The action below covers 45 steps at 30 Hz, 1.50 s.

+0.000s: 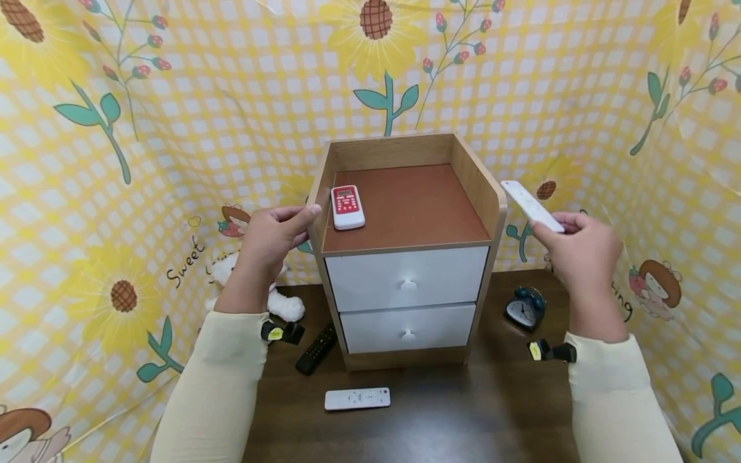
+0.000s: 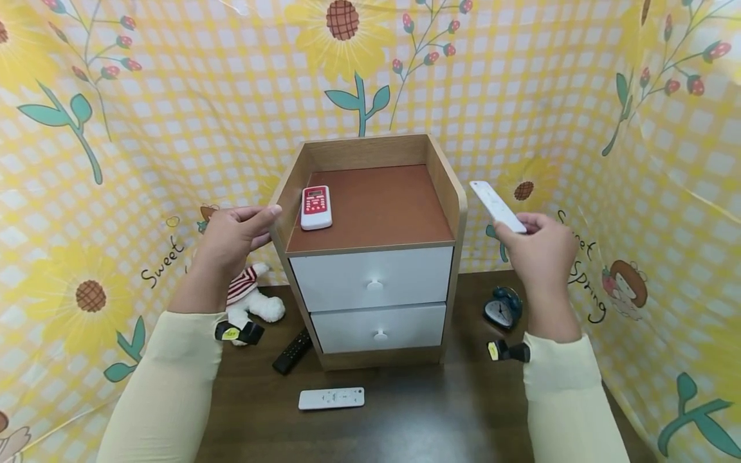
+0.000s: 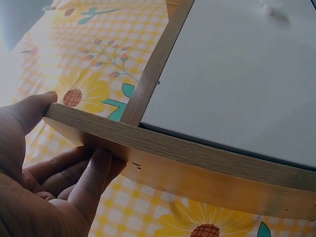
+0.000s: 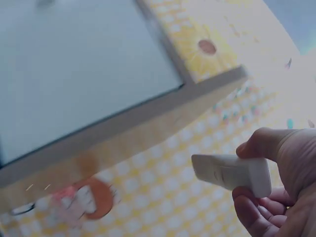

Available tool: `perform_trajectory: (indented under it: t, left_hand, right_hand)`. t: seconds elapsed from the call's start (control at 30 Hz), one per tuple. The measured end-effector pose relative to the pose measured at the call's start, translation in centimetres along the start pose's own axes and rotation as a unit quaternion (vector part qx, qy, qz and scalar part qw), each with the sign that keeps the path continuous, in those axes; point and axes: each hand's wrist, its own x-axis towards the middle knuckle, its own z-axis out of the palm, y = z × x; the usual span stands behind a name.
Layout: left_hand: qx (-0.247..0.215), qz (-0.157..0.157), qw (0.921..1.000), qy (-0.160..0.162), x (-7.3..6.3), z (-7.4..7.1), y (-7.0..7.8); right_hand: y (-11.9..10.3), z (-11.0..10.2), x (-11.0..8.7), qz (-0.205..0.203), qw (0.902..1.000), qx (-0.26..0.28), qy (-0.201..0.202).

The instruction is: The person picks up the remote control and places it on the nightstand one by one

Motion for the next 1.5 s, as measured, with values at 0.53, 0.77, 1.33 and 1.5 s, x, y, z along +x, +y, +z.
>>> perform_trajectory:
  t: [0.53,0.77,1.33,1.5]
  left_hand:
    - [-0.009,-0.004,0.9999,0.005,-0.1,0.1,-0.1]
    - [-0.007,0.0,1.0,0.001,-0.1,0.3,-0.3]
    - [-0.008,0.008,0.9999,0.008,0.0,-0.1,-0.1]
    - [-0.008,0.002,0.9999,0.01,0.0,0.1,-0.2]
  right_hand:
    - [-10.5,0.4,0.1,-0.074,0.995,0.037,0.055]
    - [-13.1,3.3,-2.0,-0.112,0.9926,0.021,0.041]
    - [-15.5,13.4,-6.3,-0.142,0.9888,-0.029,-0.037]
    - [-16.3,15.0,-6.9,-0.147,0.9869,-0.055,-0.039]
